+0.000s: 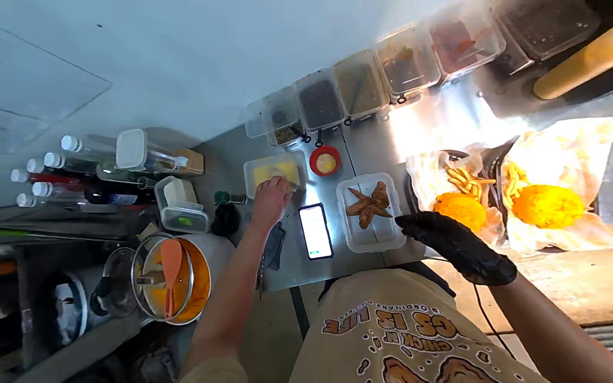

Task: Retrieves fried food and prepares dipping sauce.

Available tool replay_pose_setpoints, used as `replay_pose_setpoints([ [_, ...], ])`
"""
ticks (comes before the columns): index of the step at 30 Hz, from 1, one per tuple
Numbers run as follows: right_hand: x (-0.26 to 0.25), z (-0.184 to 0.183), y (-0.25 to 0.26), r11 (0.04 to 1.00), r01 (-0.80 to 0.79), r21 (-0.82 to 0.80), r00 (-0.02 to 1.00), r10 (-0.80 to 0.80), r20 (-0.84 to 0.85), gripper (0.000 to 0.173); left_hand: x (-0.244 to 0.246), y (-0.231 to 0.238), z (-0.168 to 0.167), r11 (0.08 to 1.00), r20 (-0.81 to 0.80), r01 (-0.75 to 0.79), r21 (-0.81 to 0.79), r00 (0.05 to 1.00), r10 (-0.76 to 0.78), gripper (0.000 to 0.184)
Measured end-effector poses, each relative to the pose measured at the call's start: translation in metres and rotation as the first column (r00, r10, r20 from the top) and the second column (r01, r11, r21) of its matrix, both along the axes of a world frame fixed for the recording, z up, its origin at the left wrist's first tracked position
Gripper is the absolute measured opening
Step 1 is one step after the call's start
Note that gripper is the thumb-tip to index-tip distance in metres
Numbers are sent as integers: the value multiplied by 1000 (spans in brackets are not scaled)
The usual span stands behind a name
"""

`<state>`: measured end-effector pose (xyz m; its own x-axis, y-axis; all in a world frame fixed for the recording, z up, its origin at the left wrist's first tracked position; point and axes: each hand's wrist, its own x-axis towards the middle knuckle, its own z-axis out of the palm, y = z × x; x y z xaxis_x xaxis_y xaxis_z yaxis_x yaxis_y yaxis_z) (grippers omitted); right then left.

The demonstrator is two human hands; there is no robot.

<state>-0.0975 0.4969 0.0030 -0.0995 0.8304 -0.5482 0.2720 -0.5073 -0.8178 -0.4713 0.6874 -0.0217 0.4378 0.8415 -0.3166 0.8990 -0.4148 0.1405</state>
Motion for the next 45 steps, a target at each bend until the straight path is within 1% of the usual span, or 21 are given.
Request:
replay_pose_setpoints([
  [3, -30, 3, 47, 975, -145, 170, 941, 82, 328, 38, -7, -12, 2, 995, 150, -94, 18, 985, 91, 35],
  [5, -56, -2, 98, 925, -289, 246, 851, 131, 509, 50, -9, -25, 1, 980, 240, -189, 60, 956, 170, 34],
  [8, -111, -27, 173, 904, -380, 194, 719, 157, 677, 100, -18, -27, -3, 967, 230, -254, 19, 942, 243, 47],
  [10, -143, -48, 200, 917, -377, 128, 628, 151, 763, 127, -27, -20, -15, 984, 211, -170, 45, 965, 157, 46],
  [11, -157, -50, 205, 922, -373, 105, 597, 152, 788, 130, -32, -13, -21, 992, 205, -96, 81, 976, 78, 39],
  [12, -169, -44, 205, 922, -374, 102, 591, 152, 792, 125, -36, -5, -27, 993, 196, -21, 116, 981, -2, 32],
  [14, -185, -22, 192, 917, -380, 119, 631, 163, 759, 97, -40, 7, -29, 984, 185, 96, 151, 975, -124, 22],
  [17, -195, -6, 172, 918, -392, 63, 725, 266, 635, 65, -36, 13, -22, 988, 155, 142, 60, 977, -150, 19],
  [21, -207, -23, 179, 947, -322, 0, 831, 283, 478, 56, -38, 25, -4, 991, 199, 127, 38, 971, -132, 23],
  [26, -213, -27, 197, 965, -242, -99, 867, 261, 426, 43, -55, 70, 69, 984, 181, 162, 74, 968, -173, 25],
  [29, -212, -29, 201, 965, -225, -134, 888, 260, 380, 45, -86, 117, 114, 1000, 150, 14, -7, 989, -13, 30],
  [31, -217, -22, 204, 963, -204, -179, 907, 254, 335, 41, -121, 151, 117, 971, 237, -215, -105, 943, 234, 36],
  [33, -225, 0, 208, 959, -152, -237, 934, 218, 283, 36, -155, 177, 92, 852, 354, -454, -263, 776, 522, 42],
  [35, -231, 6, 208, 972, -79, -221, 971, 125, 203, 31, -178, 189, 51, 704, 399, -594, -390, 580, 710, 43],
  [36, -234, 4, 209, 979, -37, -201, 986, 69, 154, 30, -185, 188, 34, 662, 392, -636, -397, 535, 748, 46],
  [37, -236, 1, 209, 983, 1, -184, 995, 18, 99, 30, -187, 184, 25, 657, 378, -664, -356, 541, 751, 52],
  [39, -243, -2, 211, 984, 45, -171, 999, -45, 5, 33, -168, 156, 40, 716, 353, -664, -217, 631, 691, 56],
  [41, -253, 1, 211, 987, 14, -159, 998, -22, -52, 33, -126, 105, 70, 740, 327, -611, -281, 665, 672, 56],
  [42, -258, 4, 210, 991, -44, -124, 998, 37, -56, 33, -104, 78, 74, 700, 304, -566, -436, 640, 706, 60],
  [43, -263, 7, 206, 992, -87, -92, 995, 82, -55, 34, -86, 55, 70, 602, 261, -497, -625, 594, 761, 68],
  [45, -281, 5, 192, 983, 38, -177, 988, -64, -144, 38, -64, 27, 45, 348, 187, -338, -874, 428, 884, 76],
])
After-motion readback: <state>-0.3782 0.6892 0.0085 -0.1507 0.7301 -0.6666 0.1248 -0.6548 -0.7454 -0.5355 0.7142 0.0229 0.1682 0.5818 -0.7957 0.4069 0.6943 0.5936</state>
